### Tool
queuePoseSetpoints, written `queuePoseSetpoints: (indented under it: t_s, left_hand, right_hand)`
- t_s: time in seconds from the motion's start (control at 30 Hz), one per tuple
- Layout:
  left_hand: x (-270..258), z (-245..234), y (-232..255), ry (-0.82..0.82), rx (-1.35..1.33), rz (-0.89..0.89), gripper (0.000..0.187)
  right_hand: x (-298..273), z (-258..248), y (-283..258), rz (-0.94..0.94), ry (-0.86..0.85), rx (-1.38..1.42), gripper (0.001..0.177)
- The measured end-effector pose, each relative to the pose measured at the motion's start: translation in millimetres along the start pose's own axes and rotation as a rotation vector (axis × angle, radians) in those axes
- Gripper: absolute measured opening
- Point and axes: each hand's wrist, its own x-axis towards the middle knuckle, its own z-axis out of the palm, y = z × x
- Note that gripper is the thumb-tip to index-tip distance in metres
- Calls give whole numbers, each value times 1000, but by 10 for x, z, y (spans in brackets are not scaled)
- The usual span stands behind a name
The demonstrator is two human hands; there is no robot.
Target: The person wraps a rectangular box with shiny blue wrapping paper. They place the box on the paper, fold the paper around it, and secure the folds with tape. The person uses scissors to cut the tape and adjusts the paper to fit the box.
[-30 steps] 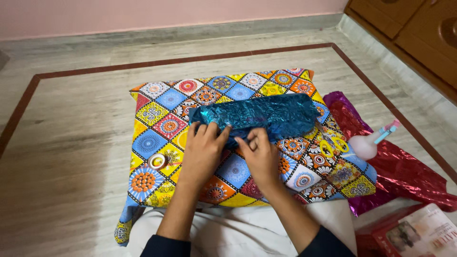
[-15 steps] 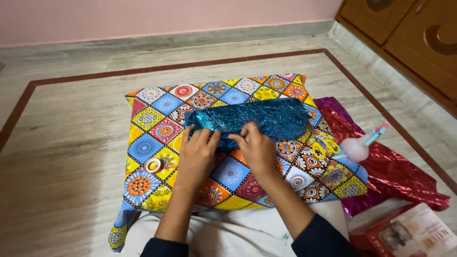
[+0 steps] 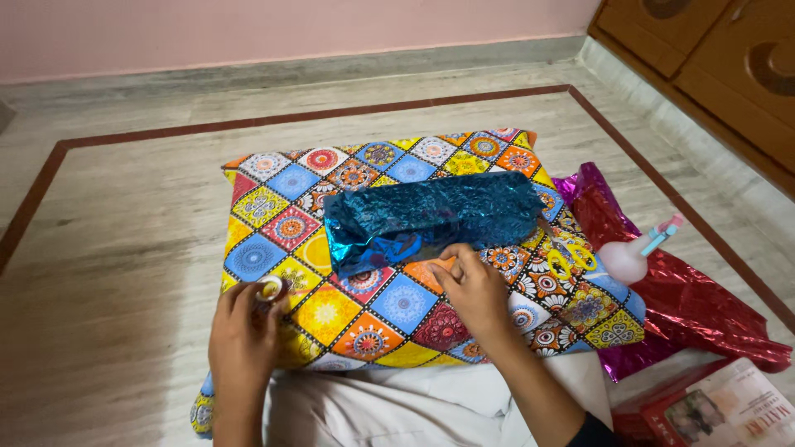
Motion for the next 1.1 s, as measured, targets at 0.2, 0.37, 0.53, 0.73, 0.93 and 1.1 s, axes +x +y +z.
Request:
queuePoseSetpoints:
  t_s: [0.2,0.37,0.53,0.73,0.93,1.1]
  left_hand:
    - [29,57,-117,-95,120,81,42]
    - [119,132,-57,-112,198,-1,21]
    - [28,265,217,-50,-233,-5,22]
    - [-333,630,941,-78,-801,-44,20]
    - [-545,730,1313,-179,-993,-60,21]
    - [-628,840,1371,-191,-1381,-193,35]
  right_hand:
    - [-97,72,-45,-38,-27,97,24]
    - [-142,31,-62,20,-73,87,22]
    - [-208,-46,-81,54,-152,212,21]
    - [-322,-113,-209,410,-428,874,25]
    - [-407,-323,-282,487,-449,1096,27]
    - [-458,-400,-268,446,-396,1102,25]
